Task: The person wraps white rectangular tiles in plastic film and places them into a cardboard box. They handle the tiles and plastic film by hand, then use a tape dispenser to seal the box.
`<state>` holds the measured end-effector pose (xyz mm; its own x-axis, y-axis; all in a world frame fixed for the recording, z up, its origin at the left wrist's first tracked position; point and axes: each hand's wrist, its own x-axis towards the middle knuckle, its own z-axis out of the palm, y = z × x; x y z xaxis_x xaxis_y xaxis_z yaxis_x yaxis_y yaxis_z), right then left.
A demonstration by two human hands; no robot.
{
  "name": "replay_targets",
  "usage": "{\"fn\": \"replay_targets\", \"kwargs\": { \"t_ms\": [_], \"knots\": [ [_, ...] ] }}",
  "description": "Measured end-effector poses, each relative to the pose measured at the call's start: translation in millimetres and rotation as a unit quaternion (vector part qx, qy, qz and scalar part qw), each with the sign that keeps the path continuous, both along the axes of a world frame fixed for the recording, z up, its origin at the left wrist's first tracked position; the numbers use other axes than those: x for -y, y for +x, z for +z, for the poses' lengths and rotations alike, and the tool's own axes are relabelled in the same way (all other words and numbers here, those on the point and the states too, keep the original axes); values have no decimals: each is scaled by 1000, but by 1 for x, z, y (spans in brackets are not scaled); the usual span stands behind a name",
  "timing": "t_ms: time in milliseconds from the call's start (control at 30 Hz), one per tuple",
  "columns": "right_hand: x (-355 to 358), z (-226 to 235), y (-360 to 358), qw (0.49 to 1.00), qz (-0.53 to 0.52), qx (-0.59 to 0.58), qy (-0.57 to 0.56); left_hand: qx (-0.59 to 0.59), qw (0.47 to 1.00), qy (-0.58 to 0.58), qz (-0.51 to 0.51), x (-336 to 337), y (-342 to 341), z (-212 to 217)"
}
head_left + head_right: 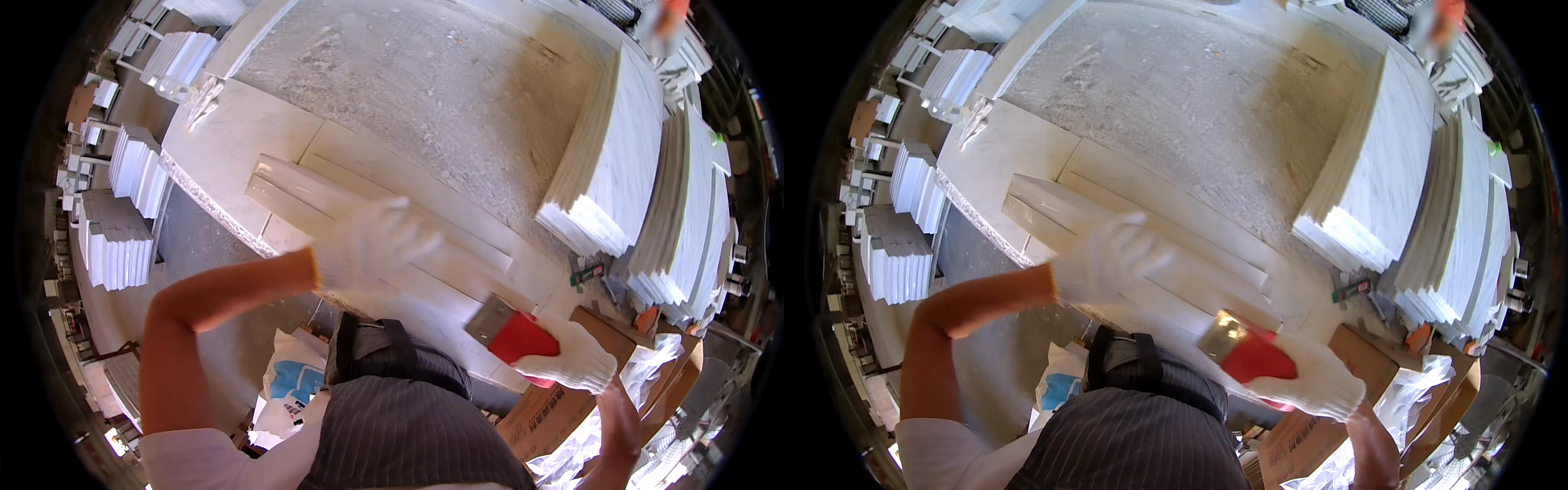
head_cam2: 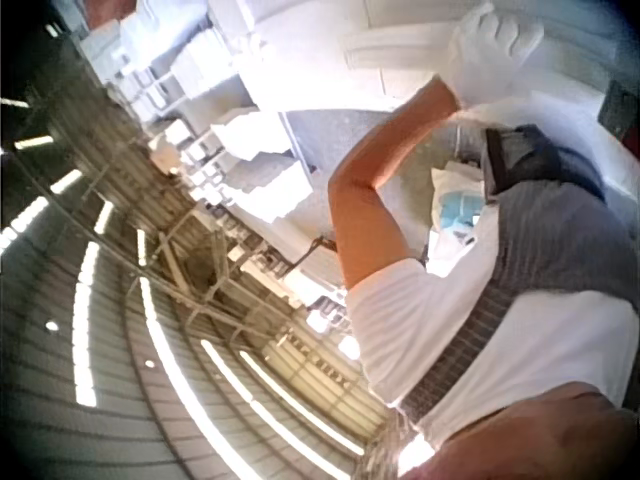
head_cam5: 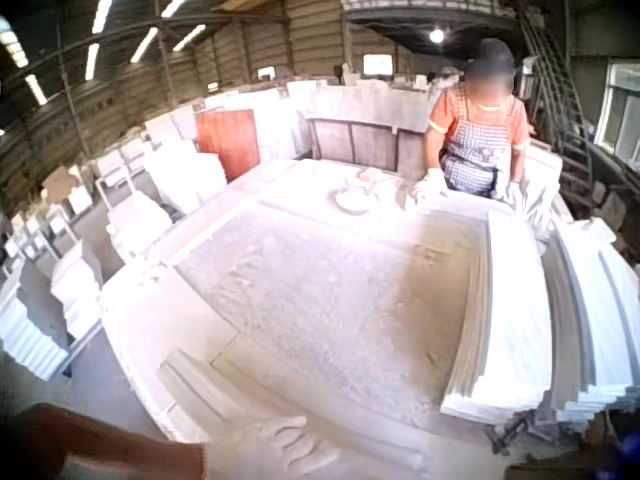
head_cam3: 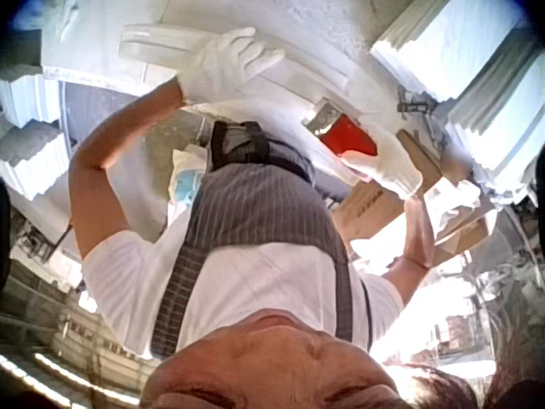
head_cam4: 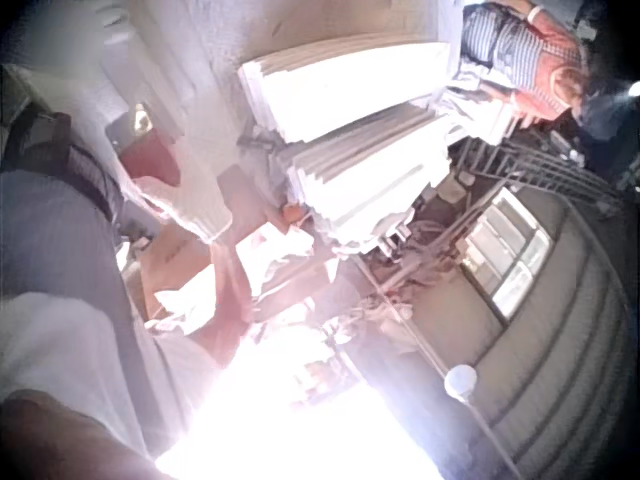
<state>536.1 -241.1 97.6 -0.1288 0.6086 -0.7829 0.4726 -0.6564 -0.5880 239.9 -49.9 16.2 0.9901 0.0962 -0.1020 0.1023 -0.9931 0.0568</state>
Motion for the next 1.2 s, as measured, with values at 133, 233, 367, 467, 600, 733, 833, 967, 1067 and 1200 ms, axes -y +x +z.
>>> {"fn": "replay_targets", "kwargs": {
  "t_ms": [133, 233, 367, 467, 600, 733, 833, 967, 1067, 1200],
  "knots": [
    [101, -7, 74, 991, -57, 116, -29, 28, 997, -50, -43, 50, 70, -5],
    [130, 9, 92, 985, -46, 167, -22, 26, 998, -34, -50, 78, 98, -5],
    [115, -12, 79, 976, -6, 215, 17, 53, 994, 18, -99, 100, 121, -16],
    [108, -48, 68, 971, 23, 228, 75, 186, 970, 57, -143, 116, 129, -47],
    [84, -68, 32, 941, 71, 255, 211, 142, 965, -11, -218, 120, 149, -27],
    [77, -100, -20, 881, 121, 424, 173, 203, 958, -75, -186, 130, 155, -24],
    [95, -125, -17, 874, 85, 455, 150, 159, 964, -61, -202, 129, 154, -25],
    [138, -170, -21, 817, -85, 537, 193, 127, 971, -33, -200, 131, 152, -26],
    [172, -176, -32, 810, -104, 542, 197, 199, 968, -56, -145, 129, 141, -32],
    [168, -131, -61, 714, -225, 558, 359, 269, 963, -29, -19, 86, 101, -40]
  ]
}}
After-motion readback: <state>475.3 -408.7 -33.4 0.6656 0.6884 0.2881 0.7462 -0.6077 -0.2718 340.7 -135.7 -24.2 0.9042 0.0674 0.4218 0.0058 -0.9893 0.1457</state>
